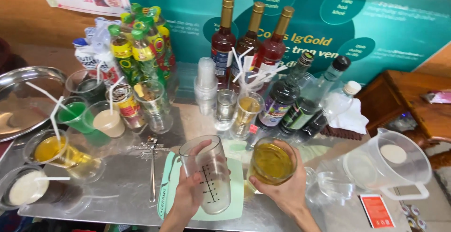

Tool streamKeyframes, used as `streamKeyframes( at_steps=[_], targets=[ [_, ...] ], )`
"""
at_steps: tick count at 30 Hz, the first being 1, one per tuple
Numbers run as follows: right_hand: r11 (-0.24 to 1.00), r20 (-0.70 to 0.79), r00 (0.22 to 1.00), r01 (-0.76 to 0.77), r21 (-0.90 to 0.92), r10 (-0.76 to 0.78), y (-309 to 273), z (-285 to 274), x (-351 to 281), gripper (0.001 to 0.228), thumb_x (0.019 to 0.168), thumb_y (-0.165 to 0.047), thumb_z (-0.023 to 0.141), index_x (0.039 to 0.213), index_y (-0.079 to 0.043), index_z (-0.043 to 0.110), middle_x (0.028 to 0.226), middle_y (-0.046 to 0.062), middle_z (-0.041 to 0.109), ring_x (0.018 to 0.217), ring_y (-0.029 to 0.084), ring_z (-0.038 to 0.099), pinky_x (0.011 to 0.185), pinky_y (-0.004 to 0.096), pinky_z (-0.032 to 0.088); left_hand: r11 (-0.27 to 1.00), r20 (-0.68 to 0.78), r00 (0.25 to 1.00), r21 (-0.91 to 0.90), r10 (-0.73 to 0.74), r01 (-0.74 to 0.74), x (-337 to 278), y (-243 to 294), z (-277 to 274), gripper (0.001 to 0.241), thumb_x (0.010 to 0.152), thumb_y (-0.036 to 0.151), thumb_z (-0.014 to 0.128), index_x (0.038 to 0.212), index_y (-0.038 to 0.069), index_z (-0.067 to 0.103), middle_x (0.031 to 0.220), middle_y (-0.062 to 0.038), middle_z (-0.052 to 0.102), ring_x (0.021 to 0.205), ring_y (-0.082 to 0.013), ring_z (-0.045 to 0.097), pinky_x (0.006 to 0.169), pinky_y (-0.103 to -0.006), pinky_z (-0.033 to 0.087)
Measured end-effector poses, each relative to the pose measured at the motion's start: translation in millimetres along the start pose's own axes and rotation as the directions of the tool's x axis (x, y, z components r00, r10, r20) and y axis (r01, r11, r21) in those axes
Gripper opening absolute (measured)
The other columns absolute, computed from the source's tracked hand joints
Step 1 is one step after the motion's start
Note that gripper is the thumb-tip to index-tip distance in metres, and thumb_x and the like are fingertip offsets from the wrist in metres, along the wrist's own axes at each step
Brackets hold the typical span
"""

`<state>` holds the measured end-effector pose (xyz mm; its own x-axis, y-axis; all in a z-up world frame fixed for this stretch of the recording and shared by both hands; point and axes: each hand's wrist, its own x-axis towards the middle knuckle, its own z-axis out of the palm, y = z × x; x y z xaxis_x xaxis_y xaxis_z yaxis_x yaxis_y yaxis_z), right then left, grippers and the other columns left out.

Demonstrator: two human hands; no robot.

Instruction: The person cuts a lime on a green cutting board using a knife, then pours a yellow liquid from a glass into a measuring cup. They walk to a cooler, open it, and scoop ice into the measuring cup containing the liquid.

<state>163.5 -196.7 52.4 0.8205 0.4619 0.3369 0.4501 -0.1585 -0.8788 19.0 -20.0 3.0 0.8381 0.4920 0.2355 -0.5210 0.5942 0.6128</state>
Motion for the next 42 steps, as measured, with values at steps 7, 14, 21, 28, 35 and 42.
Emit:
streamKeyframes(
  at_steps=[7,14,21,28,35,42],
  targets=[
    [0.995,-0.125,0.992,-0.035,-0.092,0.024,13,-23,-13,0.105,0.042,-0.030,0.099,0.135,-0.007,0.056,0.129,0.010,0.068,0.122,0.025,0.064,0.107,0.038,0.052,0.999,0.041,0.999,-0.031,-0.036,0.037,5,-11,10,0.088,0.080,0.037,0.087,0.149,0.006,0.043,0.113,-0.026,0.066,0.096,-0.0380,0.068,0.085,-0.0490,0.057],
    [0.999,-0.096,0.995,-0.023,-0.042,0.019,10,-32,-21,0.101,0.044,-0.024,0.099,0.134,-0.006,0.057,0.130,0.010,0.069,0.122,0.023,0.065,0.107,0.035,0.052,0.883,-0.008,0.996,0.462,0.092,-0.078,0,-5,25,0.095,0.065,0.035,0.096,0.143,0.010,0.049,0.112,-0.019,0.071,0.087,-0.0250,0.073,0.084,-0.0374,0.061],
    [0.996,-0.021,1.000,-0.017,-0.086,0.016,4,-39,-23,0.100,0.043,-0.023,0.102,0.133,-0.008,0.060,0.129,0.008,0.071,0.122,0.021,0.067,0.107,0.034,0.052,0.645,0.022,0.994,0.759,0.109,-0.087,-12,-12,31,0.102,0.056,0.033,0.098,0.141,0.003,0.052,0.118,-0.013,0.073,0.105,-0.0216,0.072,0.088,-0.0332,0.058],
    [0.991,-0.007,0.999,0.042,-0.123,-0.043,3,-43,-22,0.097,0.044,-0.024,0.101,0.131,-0.008,0.061,0.126,0.006,0.072,0.117,0.018,0.070,0.104,0.031,0.054,0.664,-0.007,0.999,0.747,0.047,-0.026,-17,-20,31,0.104,0.054,0.029,0.098,0.143,0.005,0.051,0.118,-0.012,0.075,0.103,-0.0214,0.072,0.090,-0.0340,0.058],
    [0.994,-0.004,1.000,0.001,-0.108,-0.001,9,-36,-16,0.099,0.044,-0.026,0.100,0.133,-0.011,0.058,0.132,0.008,0.068,0.122,0.022,0.065,0.108,0.037,0.050,0.723,-0.048,0.996,0.691,0.077,-0.022,-23,-20,27,0.102,0.056,0.034,0.097,0.143,0.006,0.052,0.117,-0.012,0.073,0.102,-0.0231,0.072,0.090,-0.0343,0.058],
    [0.998,-0.040,0.999,-0.019,-0.060,0.017,6,25,22,0.097,0.049,-0.023,0.101,0.133,-0.009,0.054,0.130,0.009,0.066,0.120,0.023,0.064,0.109,0.037,0.050,0.720,-0.095,0.979,0.691,0.179,-0.065,-34,-16,19,0.104,0.058,0.039,0.095,0.144,0.003,0.049,0.118,-0.014,0.073,0.101,-0.0261,0.074,0.088,-0.0358,0.060]
  ],
)
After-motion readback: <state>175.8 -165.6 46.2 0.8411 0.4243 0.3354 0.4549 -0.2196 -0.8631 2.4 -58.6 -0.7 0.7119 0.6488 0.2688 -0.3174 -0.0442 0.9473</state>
